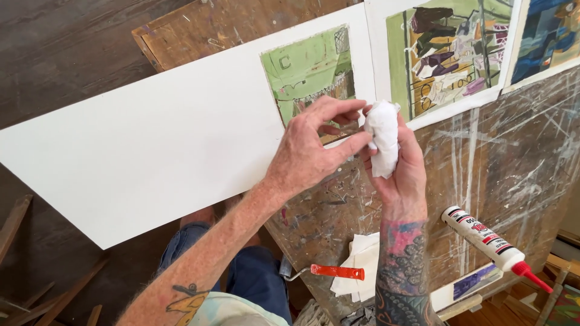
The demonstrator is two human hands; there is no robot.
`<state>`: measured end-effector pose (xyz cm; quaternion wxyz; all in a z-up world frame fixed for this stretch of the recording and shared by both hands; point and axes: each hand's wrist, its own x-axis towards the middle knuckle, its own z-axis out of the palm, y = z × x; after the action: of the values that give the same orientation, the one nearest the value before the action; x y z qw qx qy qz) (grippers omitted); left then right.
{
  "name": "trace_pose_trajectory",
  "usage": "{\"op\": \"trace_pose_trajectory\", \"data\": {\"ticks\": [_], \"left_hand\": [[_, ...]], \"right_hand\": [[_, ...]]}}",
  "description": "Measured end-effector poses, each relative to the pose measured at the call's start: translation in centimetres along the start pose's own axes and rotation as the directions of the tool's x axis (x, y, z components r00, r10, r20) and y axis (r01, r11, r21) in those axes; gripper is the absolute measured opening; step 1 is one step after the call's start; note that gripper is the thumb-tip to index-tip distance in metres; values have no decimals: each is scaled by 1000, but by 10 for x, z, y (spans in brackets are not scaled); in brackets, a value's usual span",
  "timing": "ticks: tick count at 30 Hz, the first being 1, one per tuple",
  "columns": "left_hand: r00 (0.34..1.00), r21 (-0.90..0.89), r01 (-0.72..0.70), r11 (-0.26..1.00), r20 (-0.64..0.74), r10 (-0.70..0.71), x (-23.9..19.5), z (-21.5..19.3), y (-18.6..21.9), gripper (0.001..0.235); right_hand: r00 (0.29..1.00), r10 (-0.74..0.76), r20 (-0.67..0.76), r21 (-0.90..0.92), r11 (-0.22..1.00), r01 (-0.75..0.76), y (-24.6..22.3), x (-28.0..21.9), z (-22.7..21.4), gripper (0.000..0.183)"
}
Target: Applying adhesive to a mounting board with a roller and carefully attaching artwork, then smoothing it with a cloth.
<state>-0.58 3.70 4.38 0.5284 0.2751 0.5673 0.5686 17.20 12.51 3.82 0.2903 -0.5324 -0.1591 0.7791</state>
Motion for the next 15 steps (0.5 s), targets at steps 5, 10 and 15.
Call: {"op": "trace_pose_trajectory", "data": {"ticks": [5, 10, 15], "left_hand": [[1000, -94, 26, 995, -7, -27, -6, 9, -5, 43], [993, -161, 28, 987, -110, -46, -18, 18, -20, 25], [978, -206, 88, 974, -165, -124, -37, 39, -34, 23]], "right_hand": [[999, -47, 4, -200, 979, 46, 8, -6, -6, 44], [934, -353, 52, -770, 581, 263, 1, -38, 34, 21], [803, -591, 82, -844, 387, 372, 14, -45, 19, 25]]}}
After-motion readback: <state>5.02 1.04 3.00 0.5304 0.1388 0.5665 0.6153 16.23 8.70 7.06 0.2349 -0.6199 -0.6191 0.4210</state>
